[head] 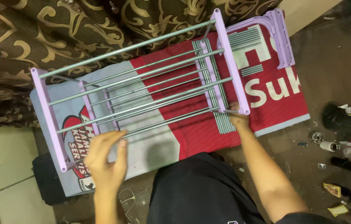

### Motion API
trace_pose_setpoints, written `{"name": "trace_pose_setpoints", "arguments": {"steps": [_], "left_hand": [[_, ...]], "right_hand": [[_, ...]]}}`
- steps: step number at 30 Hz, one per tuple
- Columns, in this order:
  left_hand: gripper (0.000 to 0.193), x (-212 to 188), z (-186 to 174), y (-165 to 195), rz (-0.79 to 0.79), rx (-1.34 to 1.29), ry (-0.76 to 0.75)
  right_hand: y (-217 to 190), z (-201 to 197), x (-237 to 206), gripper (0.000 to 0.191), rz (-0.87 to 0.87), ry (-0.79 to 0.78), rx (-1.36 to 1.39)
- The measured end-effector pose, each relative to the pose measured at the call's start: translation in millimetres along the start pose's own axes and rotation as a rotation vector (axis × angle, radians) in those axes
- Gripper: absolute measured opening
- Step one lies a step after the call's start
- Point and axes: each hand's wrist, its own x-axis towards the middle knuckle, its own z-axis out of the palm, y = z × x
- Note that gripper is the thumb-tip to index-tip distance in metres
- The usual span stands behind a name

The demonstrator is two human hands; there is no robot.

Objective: The person disassembles a metal tube rack with purple plastic end panels by pulling tubes out of the panel holes and detaching a side panel, then reinserts the tubes and reattaches the panels while working over a cloth-covered surface.

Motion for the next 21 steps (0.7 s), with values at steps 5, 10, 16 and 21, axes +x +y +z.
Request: {"name": "trace_pose_setpoints", "arguments": {"steps": [5,10,16,21], "left_hand": [[0.015,7,39,33,-0.043,-0.03,-0.171],[0.014,12,44,48,-0.041,-0.048,-0.196],[0.013,16,42,54,0.007,-0.145,-0.219],[0.015,22,39,64,0.052,-0.301,-0.263]], "right_hand": [[31,-8,14,0.023,0.157,-0.077,0.185],[50,-31,1,0.018,0.086,0.005,0.112],[29,-122,-35,0.015,0.114,0.119,0.05],[-53,-203,-51,0.015,-0.069,0.282,0.094]]}}
